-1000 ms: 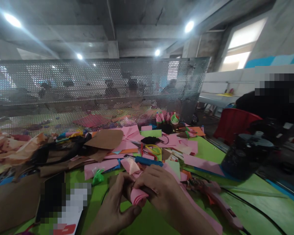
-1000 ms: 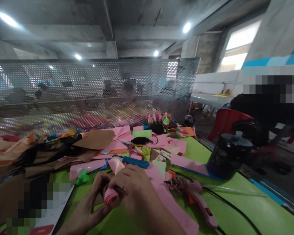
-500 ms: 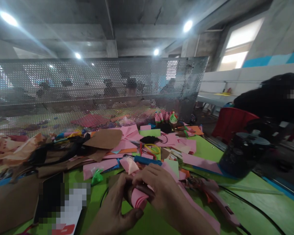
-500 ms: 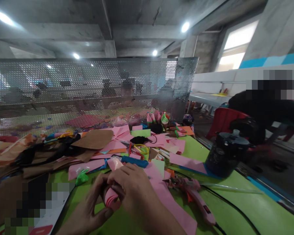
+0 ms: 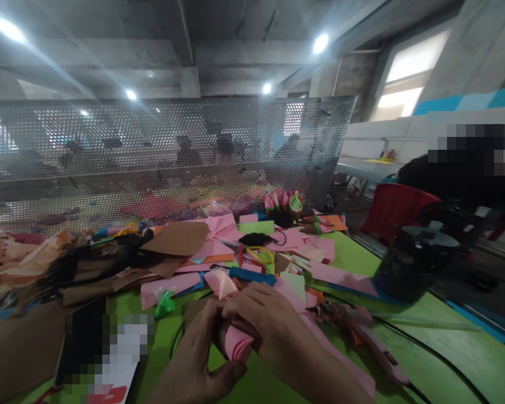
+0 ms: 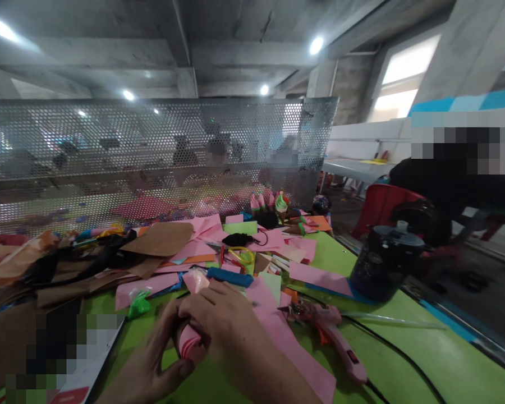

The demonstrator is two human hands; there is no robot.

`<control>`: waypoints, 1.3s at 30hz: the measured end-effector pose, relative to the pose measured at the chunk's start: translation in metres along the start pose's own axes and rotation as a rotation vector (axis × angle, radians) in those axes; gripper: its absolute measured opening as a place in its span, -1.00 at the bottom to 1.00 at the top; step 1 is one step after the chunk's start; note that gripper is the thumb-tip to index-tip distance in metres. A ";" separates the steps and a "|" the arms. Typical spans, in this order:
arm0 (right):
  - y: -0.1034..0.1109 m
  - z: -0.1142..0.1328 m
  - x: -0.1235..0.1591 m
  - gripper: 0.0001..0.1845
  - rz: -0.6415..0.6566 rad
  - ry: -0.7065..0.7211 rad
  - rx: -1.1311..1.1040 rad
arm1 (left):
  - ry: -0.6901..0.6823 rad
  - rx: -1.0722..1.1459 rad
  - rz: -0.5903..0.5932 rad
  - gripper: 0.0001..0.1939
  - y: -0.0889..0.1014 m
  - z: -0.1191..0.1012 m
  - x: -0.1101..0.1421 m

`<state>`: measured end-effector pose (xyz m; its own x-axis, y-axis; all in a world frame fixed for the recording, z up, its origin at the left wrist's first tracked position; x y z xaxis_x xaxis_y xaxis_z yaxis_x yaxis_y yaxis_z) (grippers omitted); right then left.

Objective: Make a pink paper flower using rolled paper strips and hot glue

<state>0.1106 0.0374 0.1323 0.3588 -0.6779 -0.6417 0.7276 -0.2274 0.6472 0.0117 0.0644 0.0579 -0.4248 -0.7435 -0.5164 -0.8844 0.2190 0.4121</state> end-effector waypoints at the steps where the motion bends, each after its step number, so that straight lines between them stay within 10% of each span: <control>1: 0.000 -0.001 0.000 -0.87 -0.002 -0.002 0.003 | -0.002 0.000 0.003 -0.49 0.000 0.000 0.000; 24: -0.014 -0.010 0.002 -0.86 0.158 -0.007 0.270 | 0.134 0.038 0.083 -0.61 -0.005 -0.005 -0.004; 39: 0.009 -0.026 -0.007 -0.85 -0.071 -0.305 -0.147 | 0.332 0.570 -0.100 -0.51 -0.004 0.036 -0.003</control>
<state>0.1301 0.0579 0.1320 0.1293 -0.8470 -0.5156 0.8290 -0.1930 0.5249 0.0093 0.0888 0.0307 -0.3340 -0.9128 -0.2350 -0.9189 0.3709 -0.1346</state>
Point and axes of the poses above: each hand's wrist, its own x-axis away from the middle knuckle, its own y-axis out of the back of the hand, z = x × y, the point moved 8 cm from there along -x, towards the middle knuckle, and after that the axes turned 8 degrees about -z, right-handed, at the moved point
